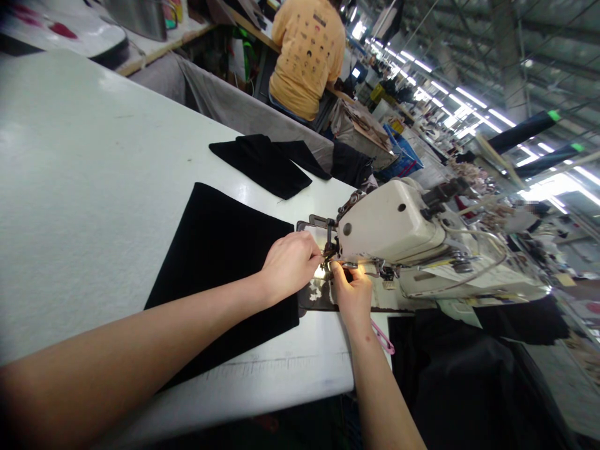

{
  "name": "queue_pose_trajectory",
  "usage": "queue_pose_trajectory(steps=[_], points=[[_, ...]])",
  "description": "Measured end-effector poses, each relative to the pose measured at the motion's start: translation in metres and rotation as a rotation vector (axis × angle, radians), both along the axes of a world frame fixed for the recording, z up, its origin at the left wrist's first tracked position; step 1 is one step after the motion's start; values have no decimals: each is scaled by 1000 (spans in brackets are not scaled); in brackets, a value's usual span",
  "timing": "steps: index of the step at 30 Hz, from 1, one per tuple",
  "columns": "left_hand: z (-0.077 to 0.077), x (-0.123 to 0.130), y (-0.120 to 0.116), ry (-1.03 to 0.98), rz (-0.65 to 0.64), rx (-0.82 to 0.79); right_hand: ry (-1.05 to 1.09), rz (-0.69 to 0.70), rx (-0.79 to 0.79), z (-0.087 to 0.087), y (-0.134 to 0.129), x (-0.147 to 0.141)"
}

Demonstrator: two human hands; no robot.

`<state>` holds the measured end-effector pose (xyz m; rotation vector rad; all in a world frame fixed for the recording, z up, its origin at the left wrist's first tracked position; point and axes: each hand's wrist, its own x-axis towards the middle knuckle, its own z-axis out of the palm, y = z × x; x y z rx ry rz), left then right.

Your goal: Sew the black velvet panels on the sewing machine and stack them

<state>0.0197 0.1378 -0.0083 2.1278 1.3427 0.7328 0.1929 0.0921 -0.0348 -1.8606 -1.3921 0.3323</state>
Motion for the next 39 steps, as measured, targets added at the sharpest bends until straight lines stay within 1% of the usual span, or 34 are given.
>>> queue_pose_trajectory(steps=[19, 24, 30, 36, 39], points=[[4, -2, 1, 1, -7, -47, -5, -6, -4, 1, 0, 0], [6, -3, 1, 15, -18, -45, 3, -13, 0, 0, 1, 0], [4, -3, 2, 28, -34, -45, 9, -4, -1, 0, 1, 0], [6, -3, 2, 12, -10, -44, 16, -21, 10, 0, 0, 1], [5, -3, 2, 20, -27, -40, 19, -22, 28, 2, -3, 0]])
